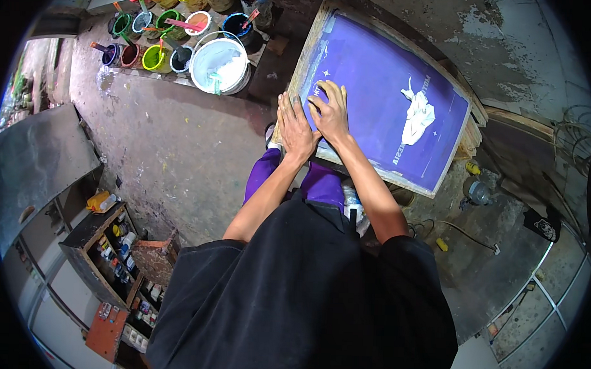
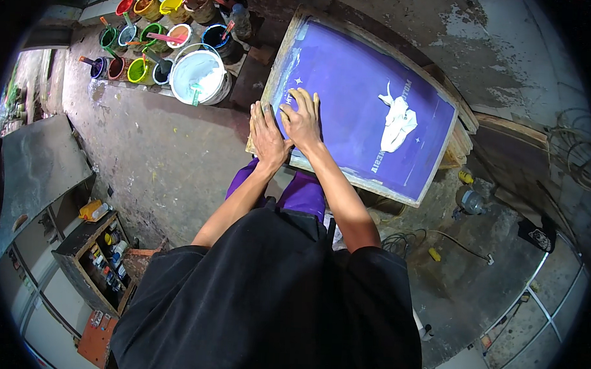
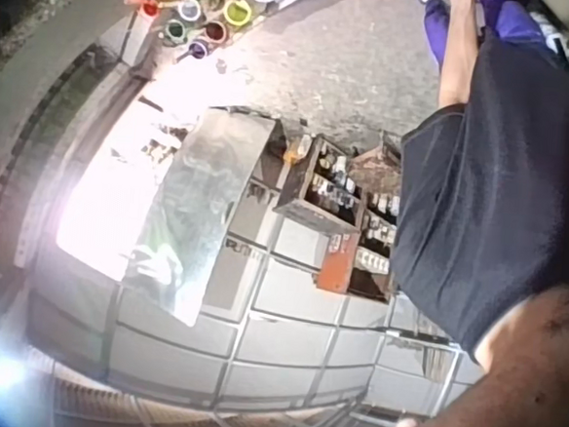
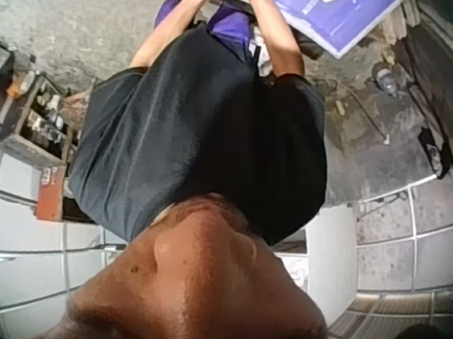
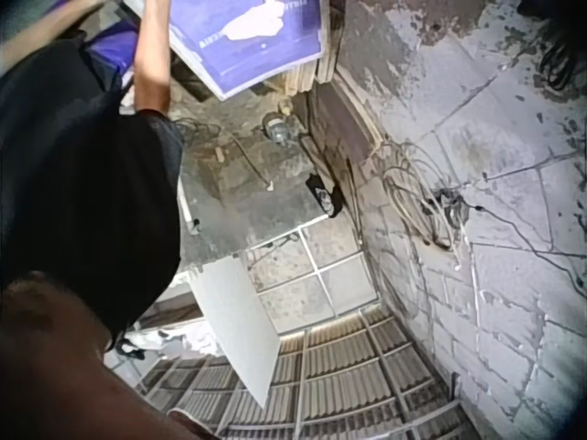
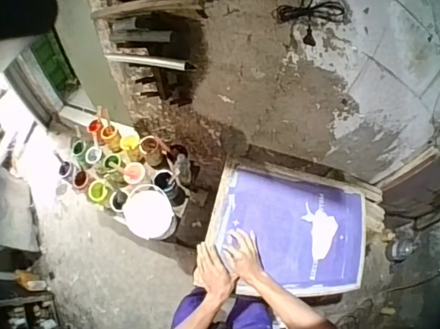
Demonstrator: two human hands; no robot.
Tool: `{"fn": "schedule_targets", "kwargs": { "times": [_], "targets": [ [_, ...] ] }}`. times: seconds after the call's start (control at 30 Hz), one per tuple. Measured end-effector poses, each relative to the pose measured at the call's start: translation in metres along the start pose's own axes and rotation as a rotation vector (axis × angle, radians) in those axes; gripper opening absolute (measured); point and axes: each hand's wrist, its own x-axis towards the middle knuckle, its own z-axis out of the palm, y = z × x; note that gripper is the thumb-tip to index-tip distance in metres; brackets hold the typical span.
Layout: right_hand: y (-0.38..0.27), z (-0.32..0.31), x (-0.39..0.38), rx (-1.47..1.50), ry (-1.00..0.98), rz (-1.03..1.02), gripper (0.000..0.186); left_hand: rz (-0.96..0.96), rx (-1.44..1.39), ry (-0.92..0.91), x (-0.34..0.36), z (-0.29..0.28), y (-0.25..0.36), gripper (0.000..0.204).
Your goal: Applying and wiping ink onto a screen printing frame in a workshop setting.
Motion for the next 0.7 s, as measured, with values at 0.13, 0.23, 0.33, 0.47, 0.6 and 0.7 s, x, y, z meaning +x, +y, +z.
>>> {"fn": "schedule_targets", "kwargs": {
  "times": [0.13,0.23,0.33,0.47,0.6,0.7],
  "targets": [
    [-0.008,-0.004,0.004,-0.161,-0.105,-0.083,0.012,0.006,0.032,-0.012,-0.001,0.001,-0.003,0.104],
    [-0.012,0.000,0.004,-0.209,-0.114,-0.081,0.014,0.014,0.033,0.004,0.000,0.003,-0.004,0.099],
    [-0.013,0.004,0.005,-0.248,-0.127,-0.093,0.016,0.016,0.005,0.039,-0.001,0.006,-0.005,0.092],
    [-0.005,0.015,0.003,-0.269,-0.128,-0.094,0.021,0.006,-0.009,0.012,0.000,0.006,-0.004,0.088],
    [-0.005,0.021,0.004,-0.192,-0.057,-0.026,0.028,0.027,0.008,0.042,0.000,0.010,-0.008,0.088],
    [-0.005,0.021,0.005,-0.105,0.040,0.039,0.030,0.033,0.054,0.062,-0.001,0.010,-0.010,0.098]
  ]
}}
